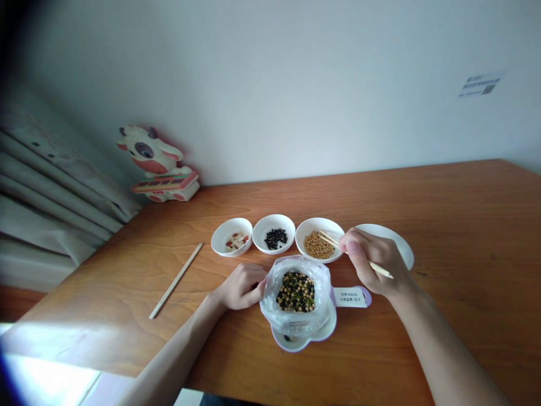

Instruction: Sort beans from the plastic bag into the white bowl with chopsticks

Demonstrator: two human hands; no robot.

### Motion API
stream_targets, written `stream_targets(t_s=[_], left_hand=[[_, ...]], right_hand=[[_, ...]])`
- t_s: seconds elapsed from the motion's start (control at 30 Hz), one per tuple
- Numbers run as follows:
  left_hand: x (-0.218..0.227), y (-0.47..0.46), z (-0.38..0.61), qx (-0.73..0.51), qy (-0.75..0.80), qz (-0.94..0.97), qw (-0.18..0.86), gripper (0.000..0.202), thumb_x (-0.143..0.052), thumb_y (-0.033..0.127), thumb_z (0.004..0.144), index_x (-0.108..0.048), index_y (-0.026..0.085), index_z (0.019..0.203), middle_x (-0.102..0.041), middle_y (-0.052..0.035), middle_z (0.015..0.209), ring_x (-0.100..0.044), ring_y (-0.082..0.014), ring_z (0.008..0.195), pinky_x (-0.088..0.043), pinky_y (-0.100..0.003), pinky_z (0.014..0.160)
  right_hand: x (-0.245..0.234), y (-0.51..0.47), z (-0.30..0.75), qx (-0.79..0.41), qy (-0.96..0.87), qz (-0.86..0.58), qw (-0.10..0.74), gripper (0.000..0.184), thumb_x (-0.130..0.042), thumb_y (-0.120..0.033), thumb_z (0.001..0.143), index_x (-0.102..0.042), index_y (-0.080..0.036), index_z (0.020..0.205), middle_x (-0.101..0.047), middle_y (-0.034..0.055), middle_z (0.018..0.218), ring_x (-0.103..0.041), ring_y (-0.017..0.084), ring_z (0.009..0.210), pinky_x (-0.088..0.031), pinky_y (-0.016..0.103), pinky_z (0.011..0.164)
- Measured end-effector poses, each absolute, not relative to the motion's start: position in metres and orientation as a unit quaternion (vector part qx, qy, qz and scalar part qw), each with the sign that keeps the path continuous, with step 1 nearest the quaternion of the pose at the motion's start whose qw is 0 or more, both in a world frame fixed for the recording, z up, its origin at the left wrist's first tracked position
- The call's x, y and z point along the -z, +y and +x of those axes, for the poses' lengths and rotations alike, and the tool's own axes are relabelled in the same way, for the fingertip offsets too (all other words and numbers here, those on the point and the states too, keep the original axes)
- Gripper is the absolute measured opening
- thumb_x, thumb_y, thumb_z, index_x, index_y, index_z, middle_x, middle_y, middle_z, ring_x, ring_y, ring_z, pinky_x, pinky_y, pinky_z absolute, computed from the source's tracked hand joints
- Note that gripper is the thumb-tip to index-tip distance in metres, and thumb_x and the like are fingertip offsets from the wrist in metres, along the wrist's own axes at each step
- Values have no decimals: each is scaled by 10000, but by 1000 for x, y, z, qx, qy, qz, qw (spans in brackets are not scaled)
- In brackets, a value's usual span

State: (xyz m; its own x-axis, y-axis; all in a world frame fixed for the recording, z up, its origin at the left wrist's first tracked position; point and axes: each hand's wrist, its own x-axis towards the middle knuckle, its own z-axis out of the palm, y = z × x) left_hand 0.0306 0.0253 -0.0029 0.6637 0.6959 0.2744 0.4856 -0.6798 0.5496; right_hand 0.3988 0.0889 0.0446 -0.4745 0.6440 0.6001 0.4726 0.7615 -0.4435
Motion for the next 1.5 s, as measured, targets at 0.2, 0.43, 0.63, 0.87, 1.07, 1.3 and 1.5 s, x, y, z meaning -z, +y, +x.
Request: stream_targets(t_s=[0.2, 0.43, 0.63, 0.87, 1.07, 1.3, 1.5], left_hand=[[3, 26, 30, -236, 335, 886, 215, 458, -357, 379, 1129, -427, 195, 715, -617, -44, 687, -489, -147, 623, -357, -298, 648], [3, 26, 30, -236, 335, 888, 210, 476, -344, 391, 1134, -440, 192, 712, -620, -47, 686, -496, -144, 620, -359, -297, 646], [3, 26, 30, -234, 335, 888, 212, 470, -352, 385, 1135, -448, 191, 718, -626, -47, 695, -504, -145, 629, -363, -297, 648], [3, 26, 30, -239, 329, 888, 213, 460, -360, 376, 1133, -440, 193, 718, -621, -44, 690, -504, -147, 628, -353, -293, 643], [4, 26, 29, -239, 333, 886, 218, 461, -365, 384, 1133, -441, 191, 721, -628, -44, 697, -508, -145, 628, -358, -291, 649], [3, 26, 30, -230, 338, 888, 210, 491, -341, 403, 1135, -454, 193, 706, -626, -50, 689, -516, -148, 616, -367, -299, 635], [0, 26, 30, -227, 338, 890, 208, 517, -323, 417, 1142, -473, 190, 702, -638, -57, 693, -524, -147, 614, -380, -301, 627]], right_hand=[[-45, 89, 397, -91, -859, -312, 395, 292, -396, -203, 1107, -634, -229, 940, -687, 34, 868, -667, 204, 773, -462, 340, 752], [-43, 91, 398, -70, -858, -310, 403, 290, -420, -167, 1094, -653, -218, 929, -717, 41, 871, -688, 198, 787, -477, 331, 757], [-42, 88, 397, -41, -851, -317, 416, 318, -414, -134, 1090, -675, -209, 924, -712, 31, 839, -681, 175, 744, -472, 305, 702], [-42, 86, 396, -19, -845, -318, 429, 368, -381, -142, 1096, -676, -220, 889, -669, 8, 751, -624, 158, 629, -443, 302, 623], [-47, 85, 398, -68, -846, -334, 411, 402, -345, -246, 1128, -656, -232, 875, -588, -8, 681, -543, 156, 568, -408, 309, 598], [-53, 82, 398, -109, -839, -351, 401, 470, -301, -396, 1145, -647, -232, 872, -603, 15, 700, -543, 178, 585, -410, 335, 606], [-61, 78, 399, -136, -825, -389, 386, 522, -283, -462, 1150, -659, -246, 859, -598, 17, 648, -553, 189, 558, -429, 343, 577]])
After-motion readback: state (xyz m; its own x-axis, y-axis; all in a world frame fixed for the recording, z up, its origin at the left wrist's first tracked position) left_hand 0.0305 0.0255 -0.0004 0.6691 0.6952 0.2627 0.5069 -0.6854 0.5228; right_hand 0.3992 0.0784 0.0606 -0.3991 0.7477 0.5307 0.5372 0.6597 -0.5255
